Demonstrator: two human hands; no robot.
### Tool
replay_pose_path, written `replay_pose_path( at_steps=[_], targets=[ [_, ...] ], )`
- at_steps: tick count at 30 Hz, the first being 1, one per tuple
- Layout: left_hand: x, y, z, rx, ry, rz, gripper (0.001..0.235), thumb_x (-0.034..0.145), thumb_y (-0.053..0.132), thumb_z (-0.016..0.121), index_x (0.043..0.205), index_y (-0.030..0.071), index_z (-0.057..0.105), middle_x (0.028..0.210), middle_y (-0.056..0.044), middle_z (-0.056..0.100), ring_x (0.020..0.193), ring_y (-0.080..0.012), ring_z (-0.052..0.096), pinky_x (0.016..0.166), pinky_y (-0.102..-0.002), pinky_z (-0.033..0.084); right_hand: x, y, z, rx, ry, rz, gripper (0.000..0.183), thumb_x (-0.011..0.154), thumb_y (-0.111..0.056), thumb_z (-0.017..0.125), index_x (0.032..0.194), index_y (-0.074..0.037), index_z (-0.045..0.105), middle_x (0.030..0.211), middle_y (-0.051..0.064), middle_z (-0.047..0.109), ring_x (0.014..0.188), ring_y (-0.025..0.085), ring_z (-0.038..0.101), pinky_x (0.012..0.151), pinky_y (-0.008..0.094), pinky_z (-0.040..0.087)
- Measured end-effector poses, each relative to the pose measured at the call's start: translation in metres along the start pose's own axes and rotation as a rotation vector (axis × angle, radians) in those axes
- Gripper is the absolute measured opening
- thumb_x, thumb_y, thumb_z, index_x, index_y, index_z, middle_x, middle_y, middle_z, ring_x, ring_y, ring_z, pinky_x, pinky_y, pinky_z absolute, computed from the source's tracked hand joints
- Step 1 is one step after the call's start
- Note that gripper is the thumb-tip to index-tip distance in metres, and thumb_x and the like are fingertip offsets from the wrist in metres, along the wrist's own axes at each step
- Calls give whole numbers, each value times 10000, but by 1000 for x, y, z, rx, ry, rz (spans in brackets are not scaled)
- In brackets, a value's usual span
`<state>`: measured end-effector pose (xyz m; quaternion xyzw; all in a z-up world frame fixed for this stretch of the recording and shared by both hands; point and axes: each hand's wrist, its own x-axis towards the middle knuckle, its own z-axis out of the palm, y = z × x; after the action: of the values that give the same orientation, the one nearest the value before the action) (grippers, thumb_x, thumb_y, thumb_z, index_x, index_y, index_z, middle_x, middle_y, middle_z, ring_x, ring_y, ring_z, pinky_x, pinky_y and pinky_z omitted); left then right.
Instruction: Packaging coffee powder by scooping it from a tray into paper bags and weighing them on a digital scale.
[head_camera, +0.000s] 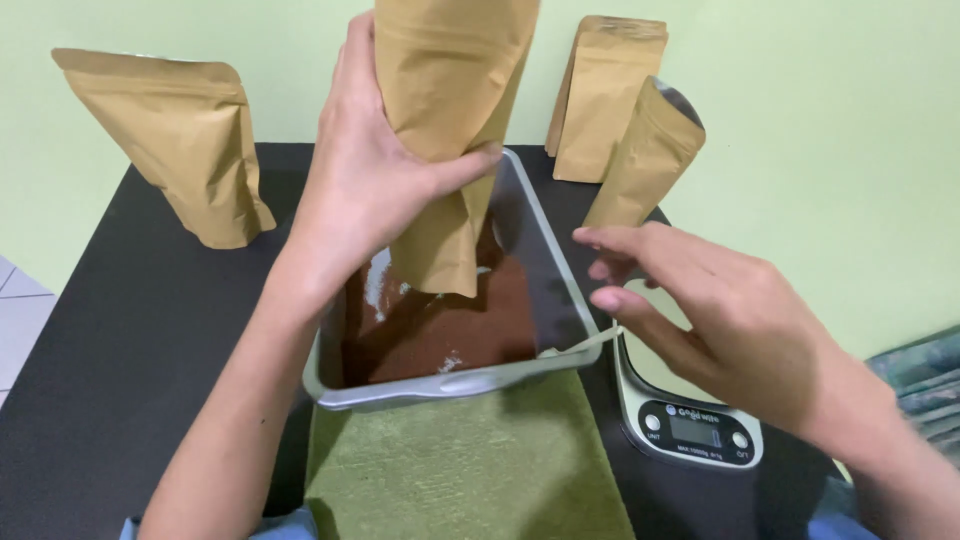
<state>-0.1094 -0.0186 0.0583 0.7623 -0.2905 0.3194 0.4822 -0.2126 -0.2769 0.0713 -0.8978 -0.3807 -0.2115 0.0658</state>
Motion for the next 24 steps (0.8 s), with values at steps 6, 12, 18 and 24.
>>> replay_pose_path(
  at_steps=[6,12,18,24],
  targets=[
    [-39,86,-10,-203,-27,-5,924,843,160,898,1446,64,204,1476,-197,471,1395,-311,547,1215,-451,502,6,-42,21,48,134,-35,416,949,-443,681,1003,-40,597,773,35,643,600,98,603,524,207,552],
    [-89,119,-9,-345,-44,-321,1182,693,167,842,1563,96,45,1450,-171,423,1347,-274,518,1141,-447,484,-24,-53,58,56,203,-45,308,920,-220,684,713,-148,467,564,-32,501,418,160,473,385,344,378],
    [-116,128,-24,-381,-237,-367,1322,697,448,791,1601,107,-111,1537,-127,197,1493,-250,276,1169,-431,310,-65,-49,54,216,237,-74,118,954,-117,578,845,-73,578,614,23,461,460,219,395,404,356,339],
    [-196,50,-8,-388,-548,-363,855,952,479,582,1569,111,120,1447,-150,417,1314,-266,518,1115,-477,445,-140,-2,131,308,18,-10,109,949,-150,633,864,-110,579,687,34,588,474,223,506,411,395,367]
  ],
)
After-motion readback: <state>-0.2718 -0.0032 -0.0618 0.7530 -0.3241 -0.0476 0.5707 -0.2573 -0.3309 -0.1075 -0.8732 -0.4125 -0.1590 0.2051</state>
